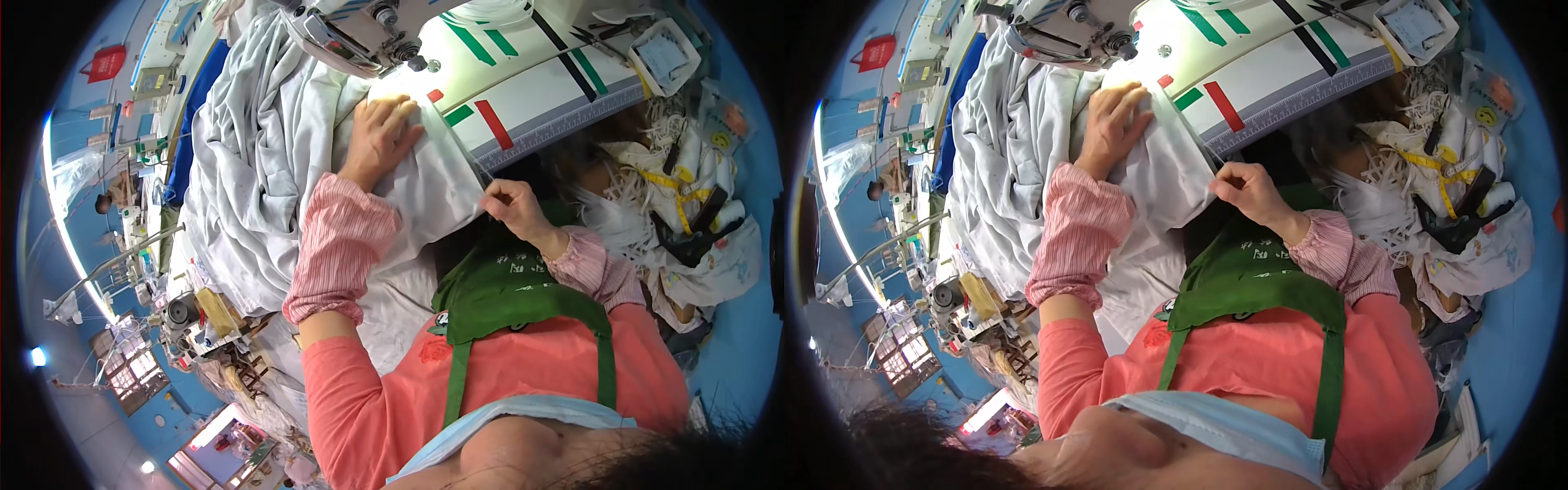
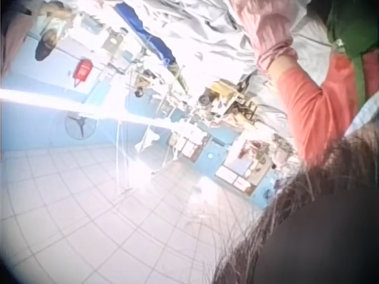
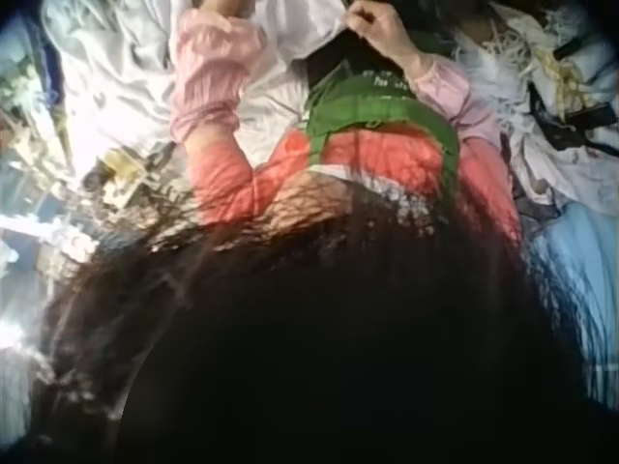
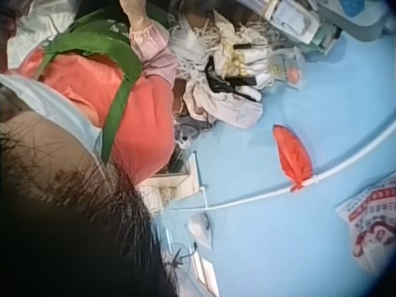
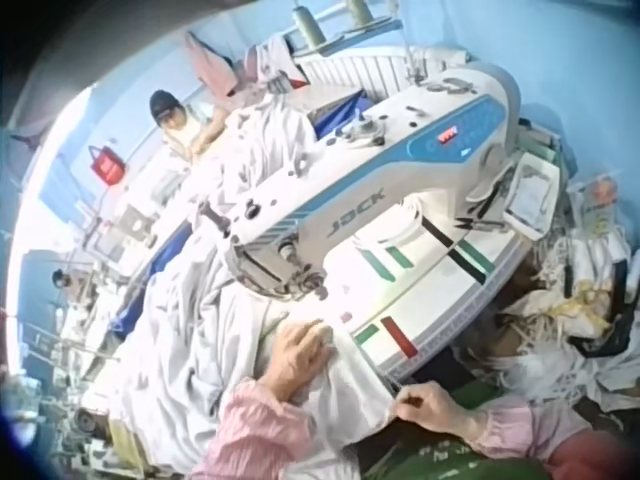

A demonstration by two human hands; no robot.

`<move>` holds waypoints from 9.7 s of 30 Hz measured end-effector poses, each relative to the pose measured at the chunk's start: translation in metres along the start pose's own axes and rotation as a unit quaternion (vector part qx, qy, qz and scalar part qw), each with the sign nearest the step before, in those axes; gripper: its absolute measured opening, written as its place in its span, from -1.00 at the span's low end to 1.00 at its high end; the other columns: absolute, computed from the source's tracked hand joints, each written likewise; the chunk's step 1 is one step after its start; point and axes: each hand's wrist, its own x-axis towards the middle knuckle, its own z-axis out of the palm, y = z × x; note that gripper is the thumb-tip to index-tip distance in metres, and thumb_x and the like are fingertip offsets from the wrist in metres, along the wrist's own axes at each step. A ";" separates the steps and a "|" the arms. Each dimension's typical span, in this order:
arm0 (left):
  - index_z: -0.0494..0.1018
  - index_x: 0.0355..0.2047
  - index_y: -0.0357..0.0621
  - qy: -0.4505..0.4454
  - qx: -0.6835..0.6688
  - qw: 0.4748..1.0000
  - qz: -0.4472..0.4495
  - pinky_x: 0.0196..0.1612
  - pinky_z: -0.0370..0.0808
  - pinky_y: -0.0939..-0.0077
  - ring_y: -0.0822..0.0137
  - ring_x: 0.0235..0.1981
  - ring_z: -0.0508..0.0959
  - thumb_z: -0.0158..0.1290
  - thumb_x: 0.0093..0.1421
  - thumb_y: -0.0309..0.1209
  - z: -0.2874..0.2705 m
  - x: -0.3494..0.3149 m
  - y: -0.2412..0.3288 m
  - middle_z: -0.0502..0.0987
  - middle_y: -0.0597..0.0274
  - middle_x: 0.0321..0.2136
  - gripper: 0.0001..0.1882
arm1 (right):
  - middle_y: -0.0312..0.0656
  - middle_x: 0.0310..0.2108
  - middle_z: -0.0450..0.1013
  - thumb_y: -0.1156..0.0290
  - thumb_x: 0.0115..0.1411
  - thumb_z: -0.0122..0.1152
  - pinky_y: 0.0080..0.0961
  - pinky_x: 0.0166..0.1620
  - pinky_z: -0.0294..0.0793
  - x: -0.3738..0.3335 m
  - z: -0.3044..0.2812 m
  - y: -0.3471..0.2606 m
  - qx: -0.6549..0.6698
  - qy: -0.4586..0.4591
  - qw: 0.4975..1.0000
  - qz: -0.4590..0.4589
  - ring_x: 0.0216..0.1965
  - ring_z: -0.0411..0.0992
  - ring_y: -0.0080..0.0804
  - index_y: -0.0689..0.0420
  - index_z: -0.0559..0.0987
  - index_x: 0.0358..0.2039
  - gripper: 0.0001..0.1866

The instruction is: Sewing fabric pieces together using an industrial sewing machine.

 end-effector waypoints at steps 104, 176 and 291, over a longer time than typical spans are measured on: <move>0.50 -0.31 -0.34 0.027 -0.263 0.881 -0.393 -0.45 0.39 0.64 0.57 -0.54 0.43 0.09 0.20 -0.44 -0.006 -0.011 0.084 0.54 0.30 -0.51 -0.83 | -0.17 -0.33 0.51 0.51 0.18 0.20 -0.56 -0.40 0.43 0.039 0.002 -0.061 -0.296 0.063 0.902 -0.306 -0.47 0.45 -0.39 0.23 0.54 -0.18 -0.81; 0.43 0.05 -0.19 -0.056 0.023 0.978 -0.197 0.21 0.23 0.19 -0.12 0.11 0.34 0.14 0.14 -0.13 -0.013 -0.020 -0.051 0.35 -0.11 0.13 -0.46 | 0.04 -0.17 0.52 0.38 0.25 -0.03 -0.26 0.01 0.46 -0.031 -0.015 -0.017 -0.013 -0.209 0.932 0.295 -0.08 0.49 -0.14 0.27 0.48 -0.02 -0.66; 0.45 -0.10 -0.30 0.096 -0.157 0.853 -0.489 -0.06 0.41 0.14 -0.20 -0.14 0.49 0.12 0.13 -0.40 0.094 -0.194 0.165 0.53 -0.17 -0.20 -0.66 | -0.13 -0.30 0.53 0.38 0.17 0.18 -0.53 -0.47 0.52 -0.013 0.035 0.122 -0.009 0.112 0.938 0.328 -0.43 0.55 -0.38 0.34 0.49 -0.14 -0.68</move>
